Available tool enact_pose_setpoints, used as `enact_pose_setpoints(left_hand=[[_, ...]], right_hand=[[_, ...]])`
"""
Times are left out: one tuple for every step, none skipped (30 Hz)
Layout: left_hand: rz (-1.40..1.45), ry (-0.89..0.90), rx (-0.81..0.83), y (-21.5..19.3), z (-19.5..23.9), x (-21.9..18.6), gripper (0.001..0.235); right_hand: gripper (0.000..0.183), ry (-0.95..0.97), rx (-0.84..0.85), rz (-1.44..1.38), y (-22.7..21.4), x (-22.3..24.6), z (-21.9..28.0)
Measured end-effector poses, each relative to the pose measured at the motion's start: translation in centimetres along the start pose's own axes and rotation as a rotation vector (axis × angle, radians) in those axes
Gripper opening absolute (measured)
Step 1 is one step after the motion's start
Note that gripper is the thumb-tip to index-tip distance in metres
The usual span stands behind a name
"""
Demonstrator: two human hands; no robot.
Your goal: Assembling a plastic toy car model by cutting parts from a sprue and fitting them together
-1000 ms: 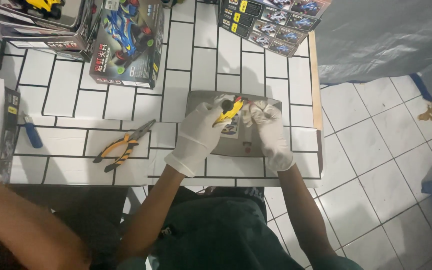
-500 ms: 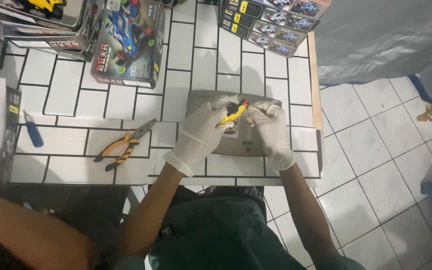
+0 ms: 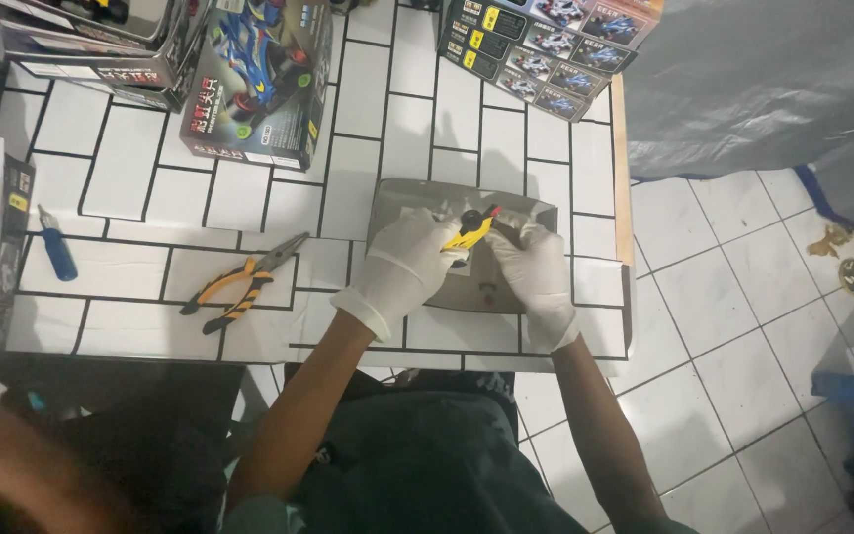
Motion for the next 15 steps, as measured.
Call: enact_pose_setpoints(left_hand=[[-0.002,0.002,0.002,0.3,-0.3,0.3,0.041],[-0.036,0.003,0.018,0.7,-0.5,0.6,0.042],[-0.068,0.0,0.03,1.0,-0.8,1.0,0.043],[-0.069,0.0,0.029,0.7,-0.8,0.7,0.043],[-0.07,-0.007,0.035,0.5,-0.7,0.6,0.044],[-0.07,-0.015,0.042,0.3,-0.6,0.5,0.044],[-0.068,-0.018,0.042,-0.1,-0.4,0.1,0.044],[-0.105,0.006,0.005,-1.0,-0.3,-0.6,0.044],[-0.142,0.032,-0.032,-2.0,-0.2,-1.4,0.045],[-0.143,0.031,-0.031,-1.3,-0.2,-0.9,0.045],[-0.187,0.063,-0.058,-0.9,-0.3,-0.8,0.045],[-0.232,0.095,-0.085,-0.4,-0.3,-0.7,0.045],[-0.23,0.097,-0.082,-0.3,-0.3,-0.8,0.045],[-0.243,0.091,-0.069,-0.1,-0.4,-1.0,0.041],[-0.259,0.089,-0.057,0.0,-0.6,-1.1,0.037]], right_hand=[[0.037,0.001,-0.002,-0.003,1.0,-2.0,-1.4],[0.029,-0.032,-0.028,-0.047,1.7,-3.6,-2.7],[0.023,-0.068,-0.051,-0.089,2.5,-5.2,-4.0],[0.023,-0.07,-0.051,-0.09,2.6,-5.0,-3.6],[0.018,-0.091,-0.067,-0.092,2.7,-4.7,-3.1],[0.015,-0.113,-0.084,-0.094,2.7,-4.3,-2.6],[0.015,-0.112,-0.081,-0.092,1.4,-1.6,-0.3],[0.021,-0.036,-0.018,-0.089,0.5,0.3,1.7],[0.029,0.039,0.042,-0.087,-0.3,2.3,3.7],[0.029,0.04,0.043,-0.088,-0.2,0.6,2.4],[0.026,-0.045,0.044,-0.196,-0.4,-0.4,1.2],[0.025,-0.131,0.045,-0.304,-0.7,-1.5,0.1],[0.025,-0.127,0.043,-0.304,-0.6,-1.9,-0.1],[0.012,-0.168,0.065,-0.359,-0.5,-1.8,-0.2],[0.025,-0.21,0.083,-0.416,-0.5,-1.7,-0.3]])
Point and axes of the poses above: each hand's wrist, its own z-axis away from the middle knuckle, its own y-axis out of the palm, x = y × z, the point moved 10 cm from there along -z, towards the middle knuckle, and after that the axes turned 14 degrees about y, right-handed, at the moved point
